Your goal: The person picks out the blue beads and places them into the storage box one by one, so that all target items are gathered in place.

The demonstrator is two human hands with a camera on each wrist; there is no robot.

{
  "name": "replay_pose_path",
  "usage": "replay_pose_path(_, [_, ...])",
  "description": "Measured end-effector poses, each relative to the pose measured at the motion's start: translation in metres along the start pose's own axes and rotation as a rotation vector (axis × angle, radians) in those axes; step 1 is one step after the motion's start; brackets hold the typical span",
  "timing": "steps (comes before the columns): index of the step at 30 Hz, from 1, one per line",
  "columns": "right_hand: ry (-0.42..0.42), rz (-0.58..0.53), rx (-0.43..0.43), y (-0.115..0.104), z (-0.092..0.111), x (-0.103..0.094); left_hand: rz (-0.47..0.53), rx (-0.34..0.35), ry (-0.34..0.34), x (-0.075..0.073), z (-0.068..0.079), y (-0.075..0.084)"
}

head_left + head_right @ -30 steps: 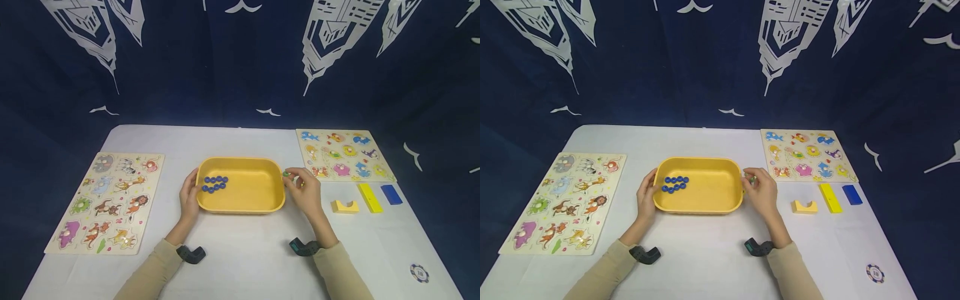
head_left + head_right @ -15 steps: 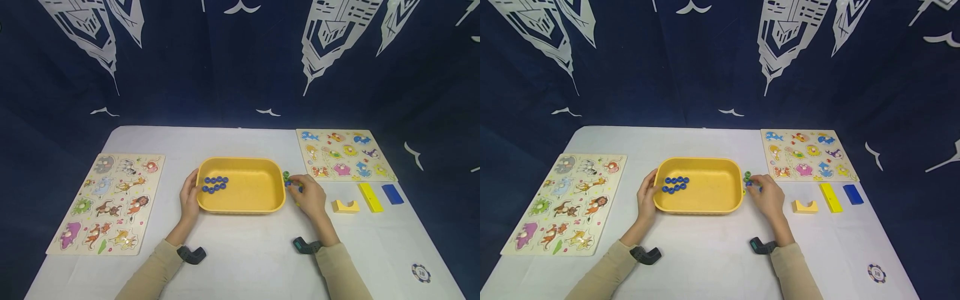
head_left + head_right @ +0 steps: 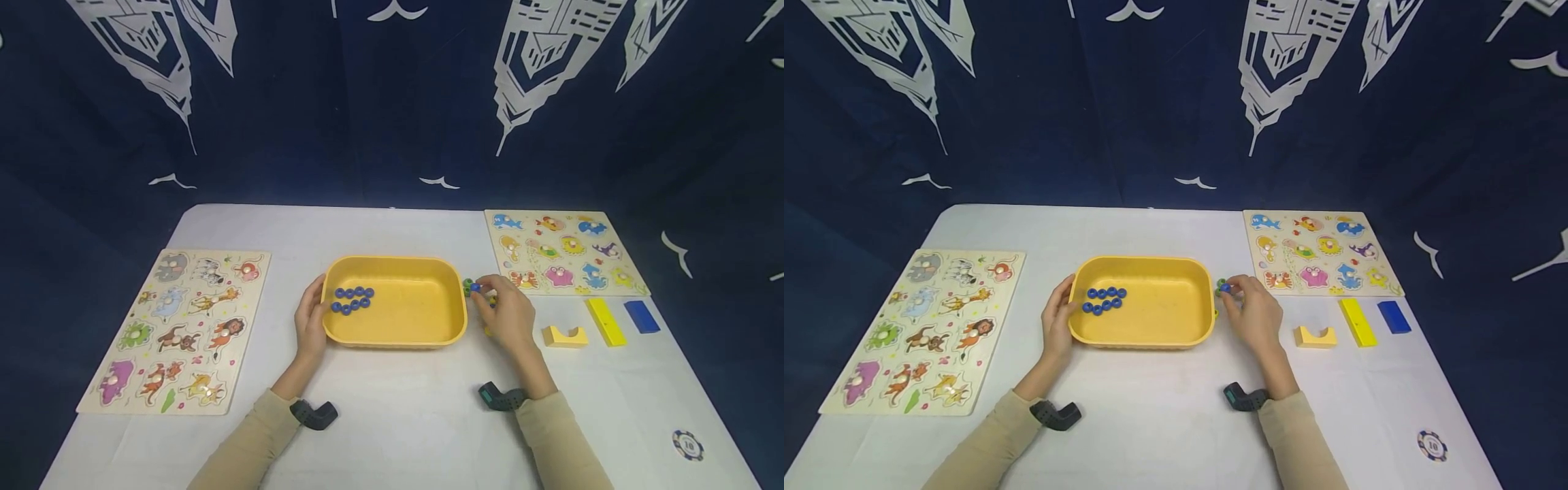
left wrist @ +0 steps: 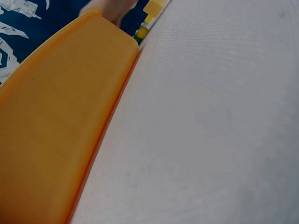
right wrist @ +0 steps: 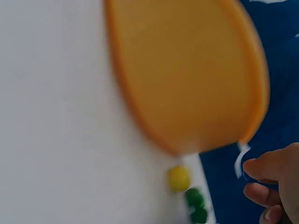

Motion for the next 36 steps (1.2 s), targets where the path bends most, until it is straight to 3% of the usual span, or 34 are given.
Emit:
replay_pose_path(4, [-0.016, -0.039, -0.057, -0.026, -0.015, -0.011, -0.002, 0.004, 0.0, 0.0, 0.0, 0.001])
replay_pose_path(7, [-0.08, -0.079, -0.116, -0.047, -0.025, -0.009, -0.003, 0.005, 0.001, 0.0, 0.0, 0.0])
replay_pose_path(12, [-0.263, -0.137, -0.157, -0.079, -0.038, 0.012, -0.01, -0.004, 0.001, -0.001, -0.001, -0.002])
replay_pose_path(17, [-0.422, -0.124, -0.212, -0.1, -0.044, 0.041, -0.012, -0.002, 0.004, -0.001, -0.001, -0.002])
replay_pose_path(26, [-0.611, -0.069, -0.22, -0.117, -0.038, 0.075, -0.006, -0.001, 0.009, 0.001, -0.001, 0.0])
replay_pose_path(36, [-0.669, -0.046, -0.23, -0.121, -0.034, 0.077, -0.014, 0.016, 0.022, 0.0, 0.0, 0.002])
Point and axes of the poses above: each hand's wrist, its own z-axis away from the middle knuckle, its own x-axis out of the palm, y = z × x, the point moved 1 cm from there along -z, towards the middle knuckle, and after that the axes turned 4 degrees about x, right-handed, at the moved point
